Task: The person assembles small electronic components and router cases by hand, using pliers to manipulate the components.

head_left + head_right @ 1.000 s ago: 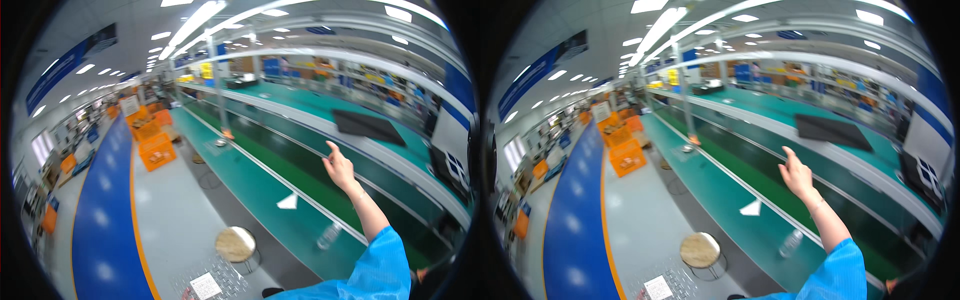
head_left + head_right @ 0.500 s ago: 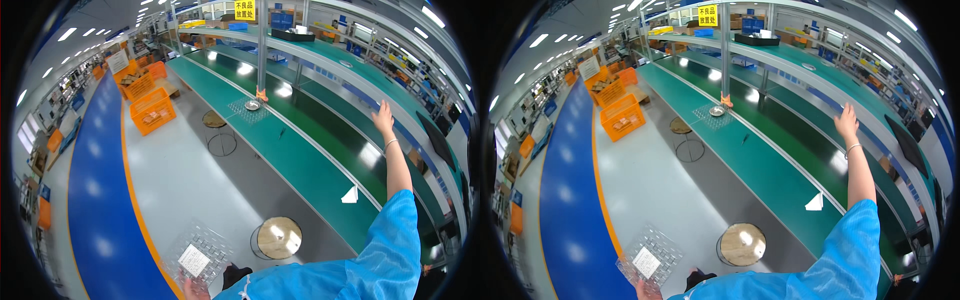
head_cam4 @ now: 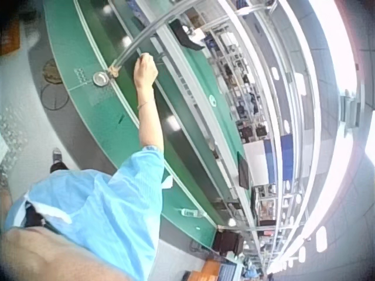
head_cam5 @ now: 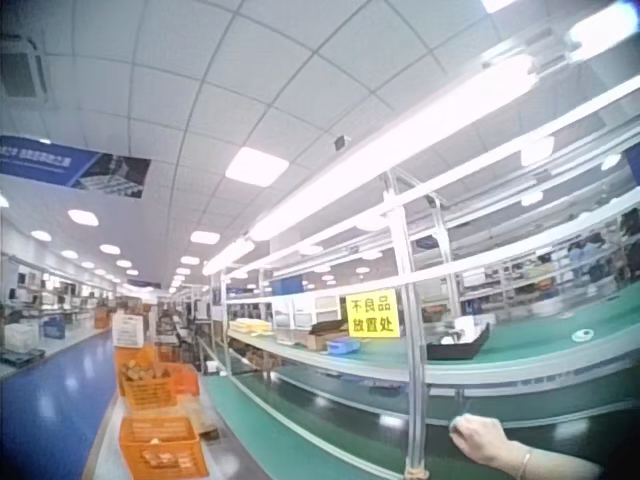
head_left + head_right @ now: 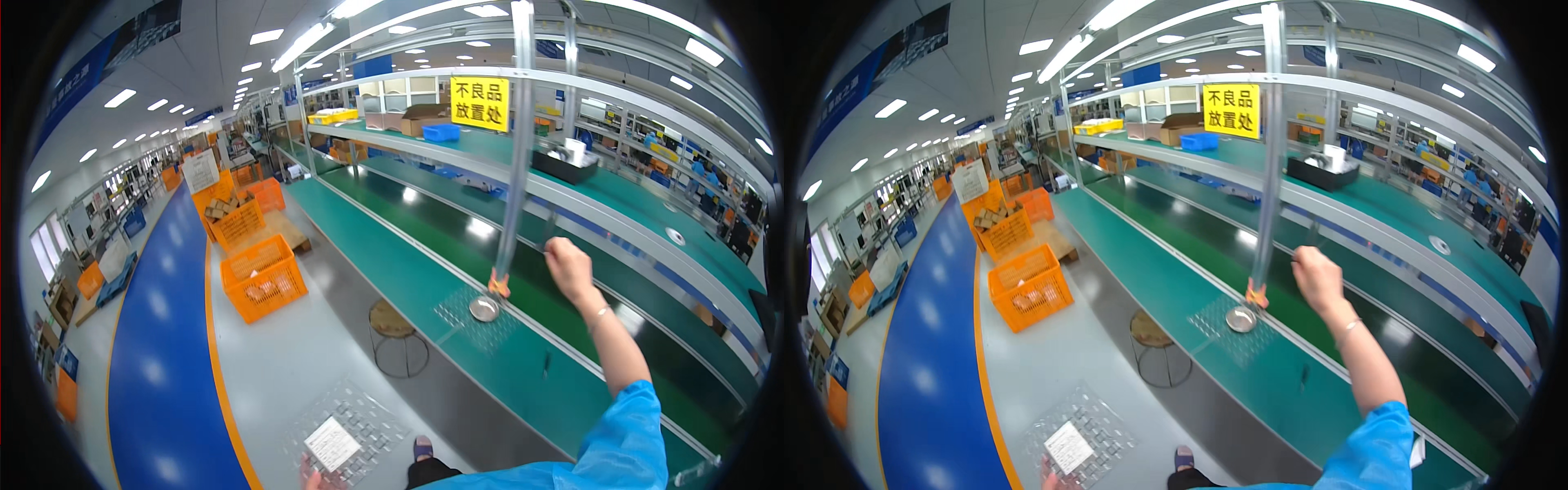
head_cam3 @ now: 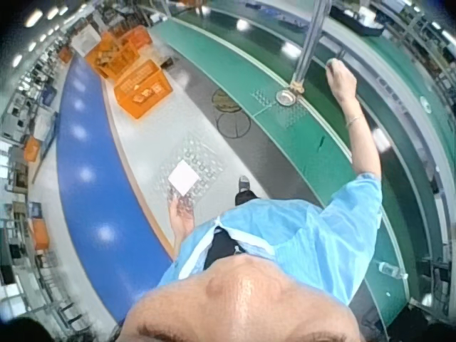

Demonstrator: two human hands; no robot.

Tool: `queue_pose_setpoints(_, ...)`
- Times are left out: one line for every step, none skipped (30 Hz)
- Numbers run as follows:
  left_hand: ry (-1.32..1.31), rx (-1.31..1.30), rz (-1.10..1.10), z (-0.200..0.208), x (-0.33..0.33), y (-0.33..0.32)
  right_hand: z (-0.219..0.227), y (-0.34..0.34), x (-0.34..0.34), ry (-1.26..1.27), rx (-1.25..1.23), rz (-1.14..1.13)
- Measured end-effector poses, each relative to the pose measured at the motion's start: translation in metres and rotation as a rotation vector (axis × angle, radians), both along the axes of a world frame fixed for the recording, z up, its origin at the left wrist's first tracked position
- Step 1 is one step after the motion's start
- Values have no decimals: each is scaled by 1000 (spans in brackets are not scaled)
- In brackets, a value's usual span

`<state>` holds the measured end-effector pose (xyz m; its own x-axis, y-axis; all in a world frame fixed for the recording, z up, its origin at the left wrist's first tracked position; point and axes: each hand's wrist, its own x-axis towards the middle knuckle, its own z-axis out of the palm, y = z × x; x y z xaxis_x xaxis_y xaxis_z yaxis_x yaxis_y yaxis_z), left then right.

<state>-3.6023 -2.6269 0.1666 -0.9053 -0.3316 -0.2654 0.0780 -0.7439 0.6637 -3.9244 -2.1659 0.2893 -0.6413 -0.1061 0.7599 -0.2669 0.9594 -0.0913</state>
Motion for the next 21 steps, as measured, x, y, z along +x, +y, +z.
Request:
queue_pose_setpoints(16, -18, 11, 6, -29, -11, 4, -30, -40, 57, -2, 72)
queue_pose_setpoints(-34, -38, 97, 13, -62, -18, 4, -53, -86, 123, 55, 124)
queue_pose_setpoints(-29, -54, 97, 15, -93, -31, 9, -77, -128, 100, 135, 110)
queue_pose_setpoints(7, -10, 119, 12, -123, -46, 13, -93, -172, 92, 229, 91)
queue_pose_setpoints(40, 35, 139, 11, -156, -64, 19, -109, -216, 121, 232, 132)
queue_pose_setpoints(37, 25, 135, 20, -185, -80, 28, -129, -261, 158, 200, 137)
queue_pose_setpoints(-43, 3, 193, 30, -209, -91, 37, -142, -306, 191, 175, 141)
queue_pose_setpoints(-124, -15, 249, 38, -232, -101, 44, -148, -354, 238, 152, 95)
queue_pose_setpoints(-127, -14, 246, 40, -257, -114, 49, -157, -403, 288, 128, 52)
queue_pose_setpoints(-129, 5, 302, 40, -283, -128, 54, -162, -451, 274, 54, 14)
queue_pose_setpoints(-133, 22, 355, 37, -311, -146, 56, -167, -495, 259, -20, -27)
queue_pose_setpoints(-132, 24, 338, 27, -340, -168, 59, -169, -535, 234, -119, -108)
queue_pose_setpoints(-79, 30, 257, 15, -369, -191, 63, -169, -568, 211, -218, -193)
queue_pose_setpoints(-25, 38, 171, 3, -402, -212, 69, -163, -595, 144, -310, -273)
queue_pose_setpoints(-28, 40, 155, 1, -437, -224, 73, -164, -623, 107, -350, -339)
queue_pose_setpoints(-87, -14, 185, 8, -478, -234, 76, -170, -640, 8, -419, -358)
queue_pose_setpoints(-142, -69, 210, 12, -518, -248, 80, -174, -654, -89, -489, -381)
queue_pose_setpoints(-132, -63, 142, 9, -560, -265, 76, -139, -662, -165, -454, -492)
queue_pose_setpoints(-136, -75, -20, 4, -595, -287, 70, -142, -666, -103, -419, -551)
queue_pose_setpoints(-139, -84, -189, 1, -630, -305, 66, -144, -669, -53, -383, -543)
queue_pose_setpoints(-136, -82, -243, 9, -668, -314, 66, -142, -662, 8, -339, -547)
